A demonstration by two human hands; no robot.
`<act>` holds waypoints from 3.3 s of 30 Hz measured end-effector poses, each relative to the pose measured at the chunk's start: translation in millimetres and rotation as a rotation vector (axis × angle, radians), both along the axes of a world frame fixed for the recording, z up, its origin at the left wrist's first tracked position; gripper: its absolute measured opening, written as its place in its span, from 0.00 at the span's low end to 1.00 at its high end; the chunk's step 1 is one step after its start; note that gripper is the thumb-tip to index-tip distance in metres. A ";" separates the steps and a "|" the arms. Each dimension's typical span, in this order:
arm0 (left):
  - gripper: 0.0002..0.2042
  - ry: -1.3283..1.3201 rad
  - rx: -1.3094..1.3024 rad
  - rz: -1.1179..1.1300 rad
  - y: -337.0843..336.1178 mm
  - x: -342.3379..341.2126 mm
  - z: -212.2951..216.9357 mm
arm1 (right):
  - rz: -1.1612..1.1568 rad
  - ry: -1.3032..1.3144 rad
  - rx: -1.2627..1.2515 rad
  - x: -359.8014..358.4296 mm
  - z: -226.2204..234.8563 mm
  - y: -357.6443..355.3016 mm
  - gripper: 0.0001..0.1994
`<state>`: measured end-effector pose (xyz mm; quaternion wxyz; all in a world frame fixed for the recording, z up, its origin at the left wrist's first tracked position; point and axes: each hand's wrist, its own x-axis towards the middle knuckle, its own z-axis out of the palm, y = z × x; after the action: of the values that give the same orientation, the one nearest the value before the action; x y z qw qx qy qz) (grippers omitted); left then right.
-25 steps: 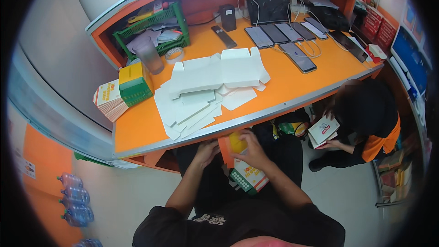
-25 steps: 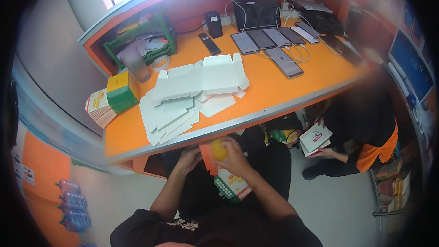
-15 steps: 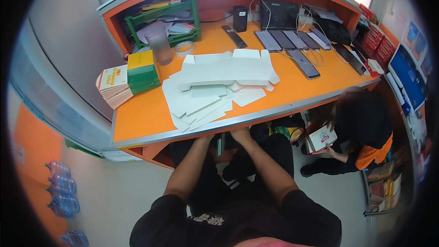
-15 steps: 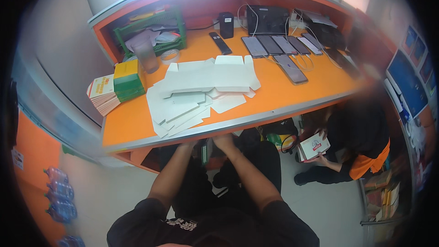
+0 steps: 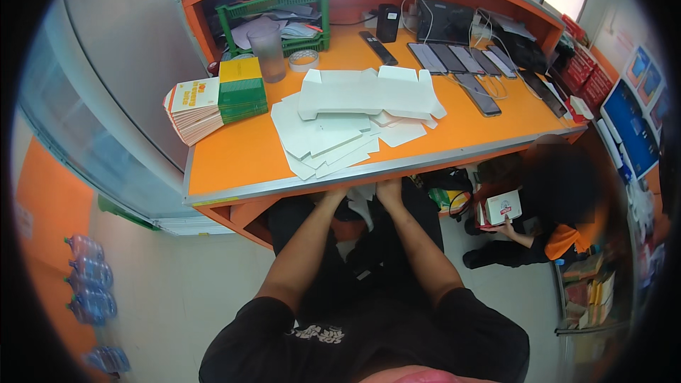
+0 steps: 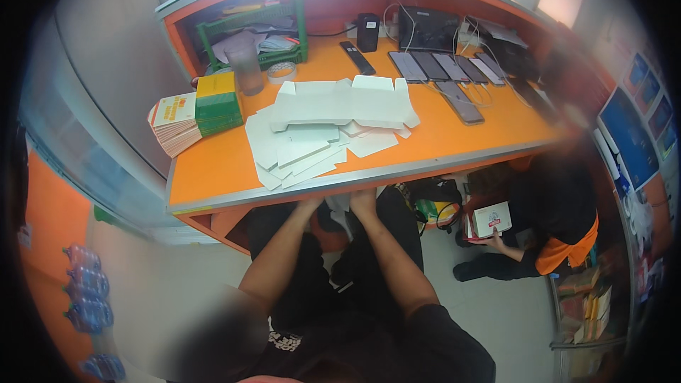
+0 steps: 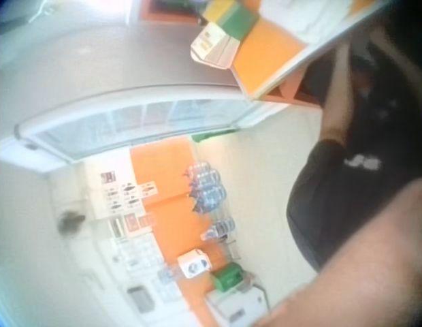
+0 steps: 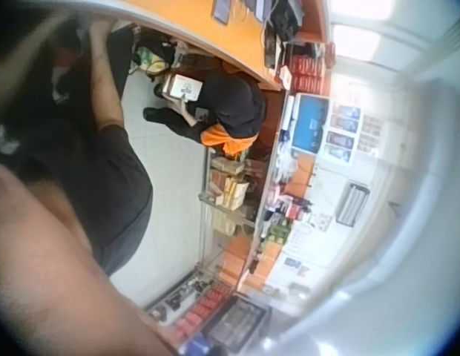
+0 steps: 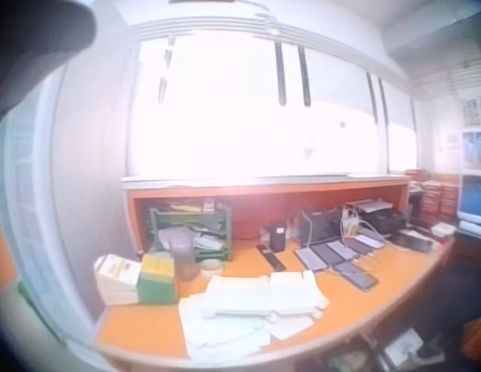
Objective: The person sits on the floor and folds flat white paper sheets into small rectangular boxes. They repeatedly pick up sheets, fold the sides, and stack the finished boxes on the orange desk.
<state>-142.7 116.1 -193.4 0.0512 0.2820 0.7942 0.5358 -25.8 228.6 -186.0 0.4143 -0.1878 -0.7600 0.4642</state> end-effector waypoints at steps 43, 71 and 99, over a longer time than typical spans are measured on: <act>0.09 0.148 -0.018 -0.210 -26.5 104.2 -7.0 | 0.245 -0.006 -0.789 72.5 -55.5 -20.4 0.12; 0.11 -0.117 -0.006 -0.411 -2.7 123.5 -9.7 | 0.302 -0.098 -0.372 137.9 -28.4 18.6 0.12; 0.13 -0.164 0.090 -0.893 134.8 209.4 70.3 | -0.095 -0.105 -0.311 269.4 59.3 93.3 0.12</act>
<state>66.6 250.9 -123.1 0.3278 0.5553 0.5642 0.5156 243.6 321.8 -126.7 0.3616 -0.3095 -0.6896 0.5458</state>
